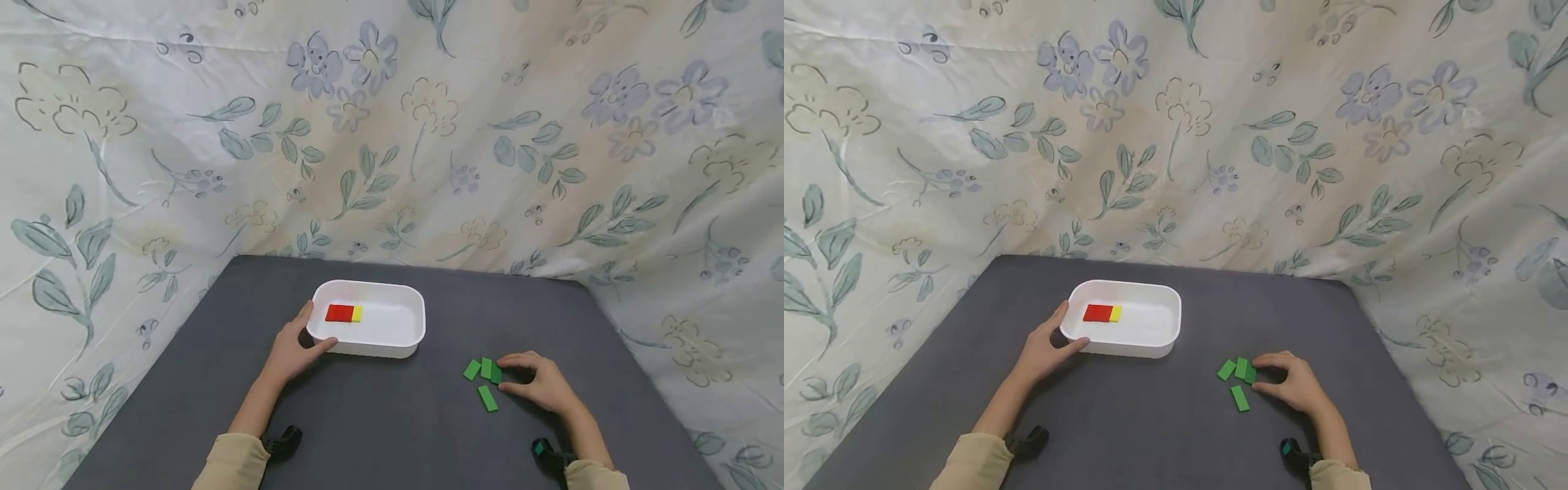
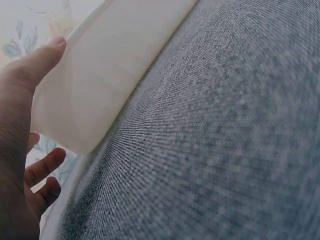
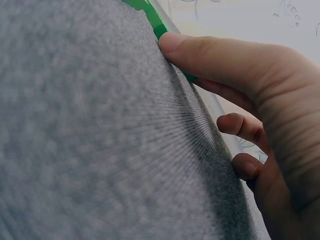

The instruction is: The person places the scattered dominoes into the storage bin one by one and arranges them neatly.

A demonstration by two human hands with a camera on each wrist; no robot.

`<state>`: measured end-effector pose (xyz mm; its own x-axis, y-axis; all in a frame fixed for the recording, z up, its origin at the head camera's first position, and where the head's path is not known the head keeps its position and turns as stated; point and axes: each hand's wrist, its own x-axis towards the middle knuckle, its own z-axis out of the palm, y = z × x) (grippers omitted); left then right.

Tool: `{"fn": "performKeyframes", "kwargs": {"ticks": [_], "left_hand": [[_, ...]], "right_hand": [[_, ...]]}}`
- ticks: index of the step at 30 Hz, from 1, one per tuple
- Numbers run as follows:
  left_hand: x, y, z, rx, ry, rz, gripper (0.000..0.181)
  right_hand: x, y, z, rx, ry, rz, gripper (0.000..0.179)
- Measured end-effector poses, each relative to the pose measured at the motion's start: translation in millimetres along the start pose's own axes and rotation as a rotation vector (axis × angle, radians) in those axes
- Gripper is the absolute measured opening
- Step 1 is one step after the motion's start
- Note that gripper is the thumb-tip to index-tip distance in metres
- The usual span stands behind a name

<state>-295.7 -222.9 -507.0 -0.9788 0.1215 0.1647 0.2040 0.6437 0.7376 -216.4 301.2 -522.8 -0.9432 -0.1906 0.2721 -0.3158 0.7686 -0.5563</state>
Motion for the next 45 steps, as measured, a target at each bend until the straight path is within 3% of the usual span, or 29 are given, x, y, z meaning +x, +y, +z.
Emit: {"fn": "performKeyframes", "kwargs": {"ticks": [11,17,24,32,37,41,45], "left_hand": [[-6.8,-2.1,3.0,0.017,-0.004,-0.010,0.111],[-5.7,-1.6,2.3,0.010,0.026,-0.003,0.111],[-4.8,-1.2,0.2,0.008,0.013,-0.013,0.112],[-9.2,-0.4,1.1,-0.005,0.016,-0.003,0.109],[-13.1,-0.4,4.1,0.002,0.012,-0.012,0.110],[-10.7,-1.8,4.0,-0.009,0.016,-0.016,0.111],[-5.2,-2.2,0.3,-0.014,0.017,-0.019,0.111]], "right_hand": [[-8.4,0.0,1.3,0.001,-0.012,0.025,0.040],[-3.9,-3.9,0.5,-0.001,0.015,0.030,0.040],[-1.8,-4.4,0.8,-0.001,0.020,0.029,0.041],[-4.6,-3.9,-0.5,0.023,0.075,-0.046,0.039],[-7.7,-9.0,-7.5,0.052,0.111,-0.023,0.036],[-4.2,-16.7,-14.6,0.003,0.159,0.013,0.035],[6.9,-26.3,-19.1,-0.051,0.225,-0.007,0.035]]}}
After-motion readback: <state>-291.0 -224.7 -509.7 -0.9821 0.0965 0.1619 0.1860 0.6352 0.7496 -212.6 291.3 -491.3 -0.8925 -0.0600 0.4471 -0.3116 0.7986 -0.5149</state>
